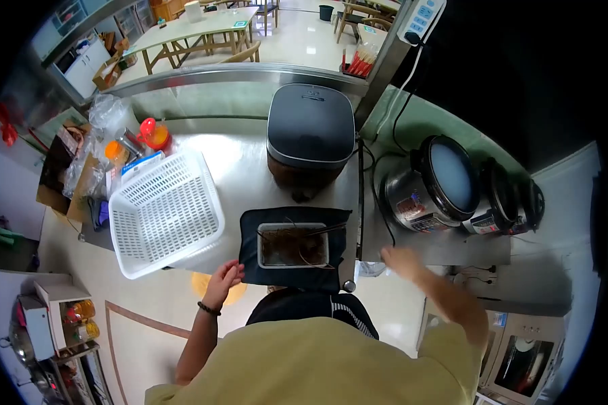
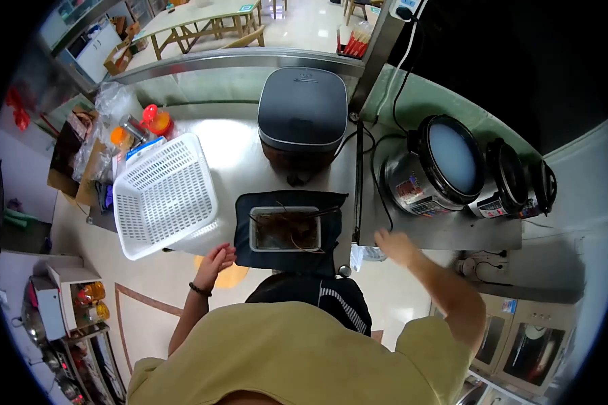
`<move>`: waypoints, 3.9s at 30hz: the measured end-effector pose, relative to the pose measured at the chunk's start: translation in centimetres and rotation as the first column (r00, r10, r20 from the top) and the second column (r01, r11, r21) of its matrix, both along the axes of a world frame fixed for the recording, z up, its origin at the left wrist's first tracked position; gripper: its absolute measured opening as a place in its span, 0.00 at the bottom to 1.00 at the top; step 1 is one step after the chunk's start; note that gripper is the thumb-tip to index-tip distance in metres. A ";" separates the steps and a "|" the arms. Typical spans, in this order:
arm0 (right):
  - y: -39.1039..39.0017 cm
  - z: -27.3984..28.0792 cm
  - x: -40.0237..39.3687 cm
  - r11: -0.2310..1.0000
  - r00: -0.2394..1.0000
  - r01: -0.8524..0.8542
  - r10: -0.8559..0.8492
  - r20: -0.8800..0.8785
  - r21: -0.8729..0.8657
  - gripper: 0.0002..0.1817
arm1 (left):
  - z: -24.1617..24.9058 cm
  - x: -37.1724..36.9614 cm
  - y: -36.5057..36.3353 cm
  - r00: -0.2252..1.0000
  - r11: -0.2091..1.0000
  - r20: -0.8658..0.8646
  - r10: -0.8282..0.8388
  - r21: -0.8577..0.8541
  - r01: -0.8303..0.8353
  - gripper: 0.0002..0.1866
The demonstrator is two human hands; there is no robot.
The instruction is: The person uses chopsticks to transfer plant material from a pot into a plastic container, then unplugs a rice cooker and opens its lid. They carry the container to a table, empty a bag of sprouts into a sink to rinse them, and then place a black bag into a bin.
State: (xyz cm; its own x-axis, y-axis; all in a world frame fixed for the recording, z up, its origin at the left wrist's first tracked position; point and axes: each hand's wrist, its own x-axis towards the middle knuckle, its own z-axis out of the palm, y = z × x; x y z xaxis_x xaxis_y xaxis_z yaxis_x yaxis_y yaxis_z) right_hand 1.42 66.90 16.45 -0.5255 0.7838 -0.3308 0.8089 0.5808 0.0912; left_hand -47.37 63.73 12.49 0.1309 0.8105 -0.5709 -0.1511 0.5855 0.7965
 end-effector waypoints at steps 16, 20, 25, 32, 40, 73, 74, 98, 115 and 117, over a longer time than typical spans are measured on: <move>19.2 -7.8 -13.9 0.989 0.982 -0.074 0.095 -0.163 0.132 0.09 | 1.9 1.3 -2.6 0.966 0.999 0.255 0.047 -0.024 -0.042 0.20; 19.2 -10.2 -14.9 0.989 0.973 0.023 0.011 -0.229 0.145 0.10 | 2.4 0.7 -4.9 0.976 0.994 0.193 0.096 -0.066 -0.085 0.21; 18.3 -4.7 -10.1 0.991 0.930 0.034 0.016 -0.368 0.130 0.08 | 2.6 0.4 -6.8 0.953 0.955 0.079 0.293 -0.077 -0.287 0.23; 26.1 12.9 -0.4 0.817 0.022 0.488 -0.363 -0.931 -0.307 0.16 | 5.8 5.7 -0.5 0.989 0.976 0.049 0.143 0.156 -0.149 0.19; 34.8 27.6 1.9 0.685 0.356 0.695 -0.065 -0.932 0.218 0.33 | 13.2 20.1 10.8 0.972 0.860 0.107 -0.210 0.493 0.132 0.19; 38.0 29.1 0.4 0.507 0.479 0.800 -0.219 -0.850 0.321 0.37 | 7.3 13.3 1.4 0.970 0.963 0.102 0.221 0.138 -0.234 0.18; 38.0 29.1 0.3 0.513 0.480 0.800 -0.235 -0.845 0.312 0.37 | 7.1 13.0 1.2 0.968 0.962 0.087 0.234 0.121 -0.244 0.18; 41.5 29.2 2.5 0.735 -0.028 0.671 -0.104 -0.994 -0.096 0.28 | 5.9 10.1 1.4 0.947 0.949 0.125 0.297 0.067 -0.307 0.21; 38.7 31.7 -0.6 0.343 0.276 0.920 -0.224 -0.935 0.190 0.30 | 6.3 10.0 2.1 0.949 0.955 0.138 0.285 0.042 -0.293 0.19; 38.2 32.1 -0.7 0.370 0.300 0.906 -0.223 -0.927 0.204 0.31 | 6.5 9.6 0.7 0.953 0.957 0.141 0.268 0.079 -0.280 0.20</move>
State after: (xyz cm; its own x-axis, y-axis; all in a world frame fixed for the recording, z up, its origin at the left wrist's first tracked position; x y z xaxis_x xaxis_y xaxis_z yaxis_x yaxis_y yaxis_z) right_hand 0.75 105.09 48.52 0.4542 0.7056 0.5439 0.7964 -0.0480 -0.6028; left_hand -37.75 64.38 19.00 -0.0375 0.8758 -0.4811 -0.3985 0.4284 0.8109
